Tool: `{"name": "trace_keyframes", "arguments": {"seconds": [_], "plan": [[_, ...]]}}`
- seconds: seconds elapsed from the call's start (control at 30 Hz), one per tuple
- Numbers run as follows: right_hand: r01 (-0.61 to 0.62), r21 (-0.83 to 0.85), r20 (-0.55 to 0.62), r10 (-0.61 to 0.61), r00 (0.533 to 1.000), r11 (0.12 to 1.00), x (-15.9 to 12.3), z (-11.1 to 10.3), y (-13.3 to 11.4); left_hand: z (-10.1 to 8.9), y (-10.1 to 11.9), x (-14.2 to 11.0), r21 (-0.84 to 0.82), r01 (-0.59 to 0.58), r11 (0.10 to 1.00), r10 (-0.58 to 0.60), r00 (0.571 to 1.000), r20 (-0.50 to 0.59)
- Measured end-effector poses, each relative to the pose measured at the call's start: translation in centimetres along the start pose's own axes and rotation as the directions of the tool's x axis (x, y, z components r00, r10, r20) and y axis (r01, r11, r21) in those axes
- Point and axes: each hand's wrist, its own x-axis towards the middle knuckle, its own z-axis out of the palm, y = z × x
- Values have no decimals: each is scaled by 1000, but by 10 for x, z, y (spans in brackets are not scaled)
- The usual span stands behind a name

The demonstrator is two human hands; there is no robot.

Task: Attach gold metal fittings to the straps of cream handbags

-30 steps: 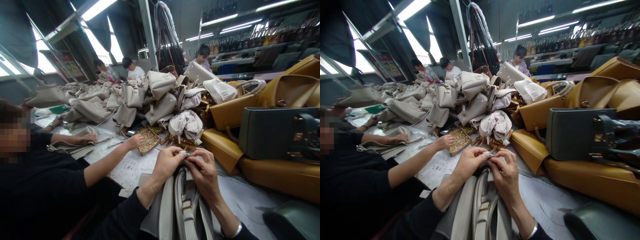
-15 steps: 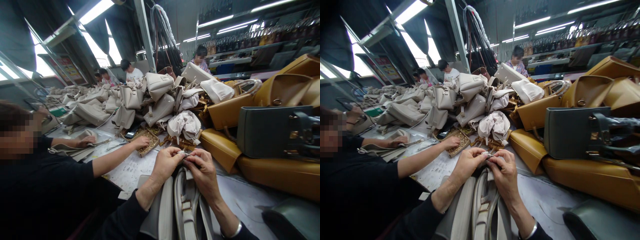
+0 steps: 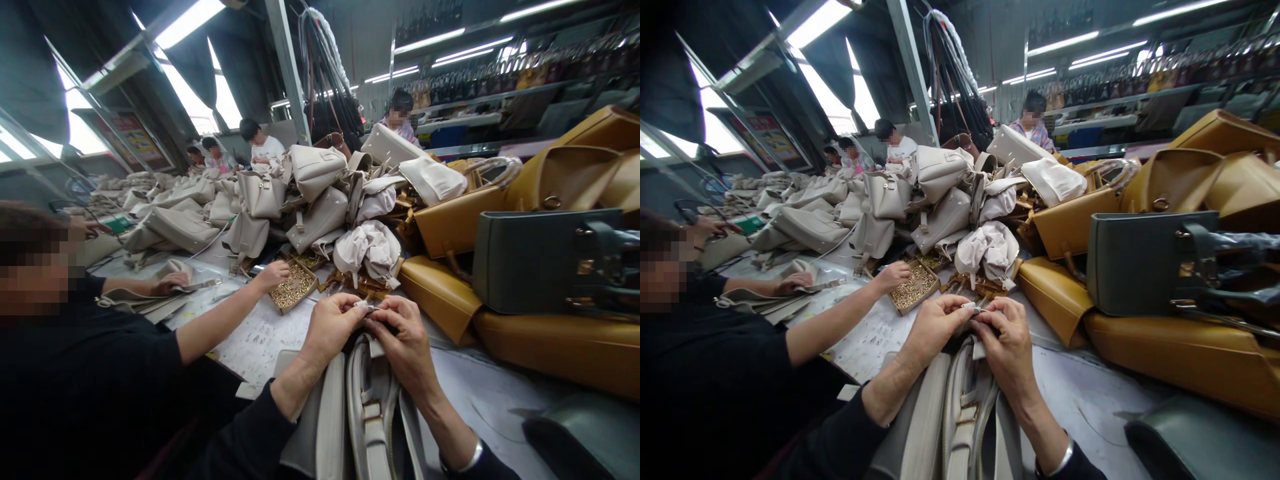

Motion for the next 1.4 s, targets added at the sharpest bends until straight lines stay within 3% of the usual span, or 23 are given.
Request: {"name": "trace_keyframes", "arguments": {"seconds": [0.37, 0.5, 0.7, 0.97, 1.23, 1.4], "plan": [[-67, -26, -28, 66, 997, 997, 2, 3, -3, 2, -1, 1, 3, -25, 1000, 25, 1000, -14], [-151, 59, 6, 151, 989, 987, 1, 4, -2, 1, -1, 0, -1, -33, 999, 32, 999, -19], [-172, 151, 32, 169, 985, 973, -3, 4, -4, 0, -2, 1, -20, -29, 999, 29, 999, -16], [-387, 228, 83, 378, 922, 894, 1, 4, -3, 3, -3, 1, 10, -45, 999, 45, 999, -20], [-473, 268, 221, 424, 878, 840, 11, 1, 2, 4, -2, 1, 16, -47, 999, 48, 998, -28], [-454, 223, 242, 403, 883, 862, 18, 2, 0, 5, -4, 2, 30, -62, 998, 64, 996, -54]]}}
